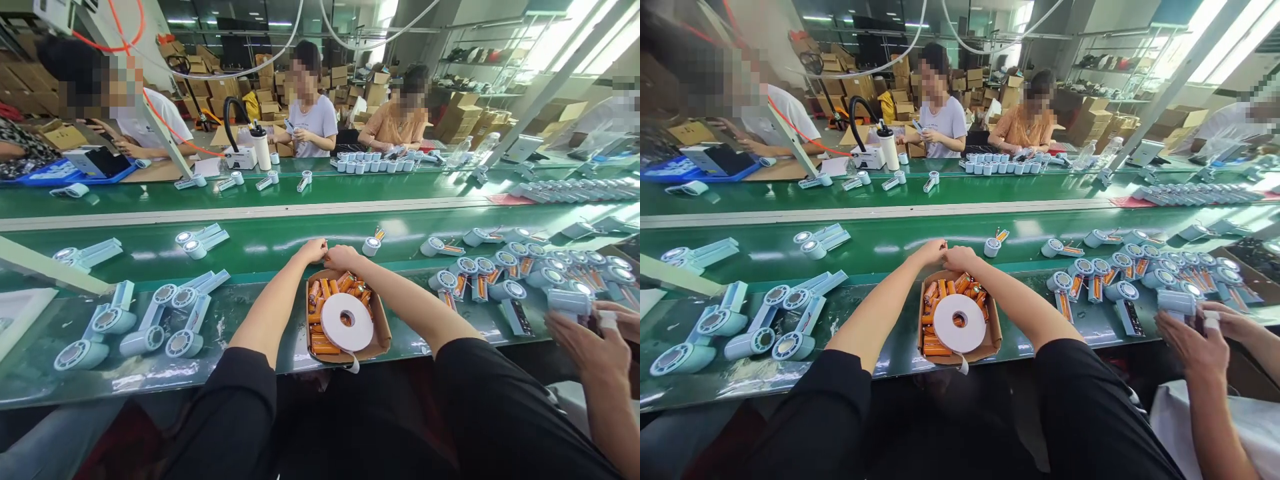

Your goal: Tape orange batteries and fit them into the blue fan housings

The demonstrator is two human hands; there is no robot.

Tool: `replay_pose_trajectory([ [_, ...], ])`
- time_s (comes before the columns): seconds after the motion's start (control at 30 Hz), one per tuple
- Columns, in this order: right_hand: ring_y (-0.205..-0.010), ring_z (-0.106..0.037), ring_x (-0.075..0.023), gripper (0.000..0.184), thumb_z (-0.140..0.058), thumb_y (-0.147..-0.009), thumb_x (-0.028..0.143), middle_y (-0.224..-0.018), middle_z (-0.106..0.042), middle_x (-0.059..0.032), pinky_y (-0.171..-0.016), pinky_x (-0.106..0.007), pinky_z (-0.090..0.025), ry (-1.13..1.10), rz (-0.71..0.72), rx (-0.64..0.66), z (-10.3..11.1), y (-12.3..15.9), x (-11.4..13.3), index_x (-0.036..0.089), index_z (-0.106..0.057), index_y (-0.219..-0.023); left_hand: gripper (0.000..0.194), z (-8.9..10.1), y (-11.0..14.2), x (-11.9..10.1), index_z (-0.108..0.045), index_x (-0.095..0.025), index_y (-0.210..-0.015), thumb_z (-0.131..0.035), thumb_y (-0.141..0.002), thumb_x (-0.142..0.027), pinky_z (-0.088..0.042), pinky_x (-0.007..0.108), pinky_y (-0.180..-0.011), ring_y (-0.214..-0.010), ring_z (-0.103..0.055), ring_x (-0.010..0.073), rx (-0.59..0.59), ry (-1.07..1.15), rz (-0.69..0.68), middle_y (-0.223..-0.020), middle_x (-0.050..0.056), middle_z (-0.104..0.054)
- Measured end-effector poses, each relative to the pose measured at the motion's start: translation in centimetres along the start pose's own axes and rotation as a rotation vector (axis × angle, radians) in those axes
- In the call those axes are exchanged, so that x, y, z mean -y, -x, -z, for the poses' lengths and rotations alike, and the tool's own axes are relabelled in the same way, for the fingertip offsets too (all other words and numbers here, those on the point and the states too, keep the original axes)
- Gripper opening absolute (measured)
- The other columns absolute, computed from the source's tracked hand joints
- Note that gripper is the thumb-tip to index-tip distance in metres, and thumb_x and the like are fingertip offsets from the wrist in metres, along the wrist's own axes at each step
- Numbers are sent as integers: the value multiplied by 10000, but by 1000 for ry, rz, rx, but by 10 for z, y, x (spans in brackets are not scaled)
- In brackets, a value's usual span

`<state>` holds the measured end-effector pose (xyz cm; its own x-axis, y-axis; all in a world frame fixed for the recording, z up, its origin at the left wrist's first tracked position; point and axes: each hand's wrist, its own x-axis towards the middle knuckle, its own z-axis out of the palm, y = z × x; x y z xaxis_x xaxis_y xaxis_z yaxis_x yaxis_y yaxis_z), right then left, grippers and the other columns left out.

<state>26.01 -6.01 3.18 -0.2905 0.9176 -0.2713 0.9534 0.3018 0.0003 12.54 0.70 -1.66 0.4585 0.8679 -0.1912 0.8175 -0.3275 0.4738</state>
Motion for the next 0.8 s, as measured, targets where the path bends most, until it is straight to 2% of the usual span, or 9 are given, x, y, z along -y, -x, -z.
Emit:
replay_pose_trajectory([
  [0.13, -1071, -773, -343, 319, -757, -882, 348, -1188, -803, -178, -912, -397, -594, -79, 29, -3, 12, -7, -1, 196, -827, -1154, 327, 7, 2, -10, -678, -182, -1237, -658, -1022, -427, -603, 440, -952, -1073, -690, 216, -14, -70, 50, -1252, 95, -694],
  [0.2, -1152, -751, -324, 304, -718, -920, 314, -1247, -795, -132, -986, -391, -574, -130, 53, -63, 19, 5, -10, 235, -815, -1197, 346, 15, 5, -14, -674, -180, -1247, -632, -1032, -448, -591, 449, -966, -1082, -696, 225, -55, -92, 85, -1238, 98, -705],
  [0.3, -1328, -662, -274, 376, -530, -1042, 286, -1420, -720, -81, -1118, -380, -508, -227, 80, -241, 16, 54, -29, 251, -738, -1354, 351, 30, 23, -16, -660, -168, -1286, -563, -1049, -408, -562, 470, -972, -1141, -696, 300, -120, -118, 129, -1218, 164, -727],
  [0.37, -1260, -699, -261, 364, -502, -1054, 298, -1340, -763, -84, -1096, -377, -527, -416, 113, -409, -2, 102, -40, 223, -768, -1291, 391, 32, 48, -19, -622, -176, -1370, -556, -1030, -358, -517, 496, -1038, -1286, -626, 360, -169, -134, 114, -1346, 213, -684],
  [0.43, -1042, -768, -260, 322, -541, -1034, 365, -1113, -831, -70, -948, -377, -596, -687, 150, -540, -31, 150, -47, 227, -825, -1097, 463, 24, 84, -23, -593, -228, -1430, -621, -988, -365, -453, 480, -1135, -1403, -536, 354, -168, -142, -29, -1482, 171, -618],
  [0.5, -898, -776, -253, 327, -574, -1010, 431, -967, -839, -59, -817, -360, -612, -870, 122, -564, -60, 187, -50, 236, -836, -980, 509, 6, 124, -31, -641, -290, -1383, -733, -909, -453, -418, 438, -1181, -1406, -533, 326, -53, -147, -339, -1471, 96, -641],
  [0.6, -835, -762, -251, 335, -617, -957, 488, -899, -832, -62, -714, -336, -582, -1009, 4, -554, -89, 213, -49, 233, -832, -919, 589, -22, 177, -40, -712, -286, -1278, -853, -770, -548, -389, 521, -1209, -1368, -558, 373, 140, -206, -733, -1360, 91, -708],
  [0.7, -756, -716, -230, 394, -625, -918, 549, -824, -803, -67, -672, -320, -545, -1122, -93, -584, -93, 211, -44, 204, -814, -893, 519, -31, 207, -43, -694, -222, -1311, -820, -829, -371, -277, 671, -1253, -1377, -537, 407, 79, -312, -768, -1372, 133, -700],
  [0.8, -666, -632, -184, 459, -595, -936, 582, -759, -747, -45, -621, -287, -493, -1194, -100, -548, -84, 207, -27, 171, -801, -942, 563, -25, 225, -35, -633, -171, -1403, -770, -866, -277, -352, 674, -1227, -1408, -494, 413, -141, -278, -740, -1398, 156, -675],
])
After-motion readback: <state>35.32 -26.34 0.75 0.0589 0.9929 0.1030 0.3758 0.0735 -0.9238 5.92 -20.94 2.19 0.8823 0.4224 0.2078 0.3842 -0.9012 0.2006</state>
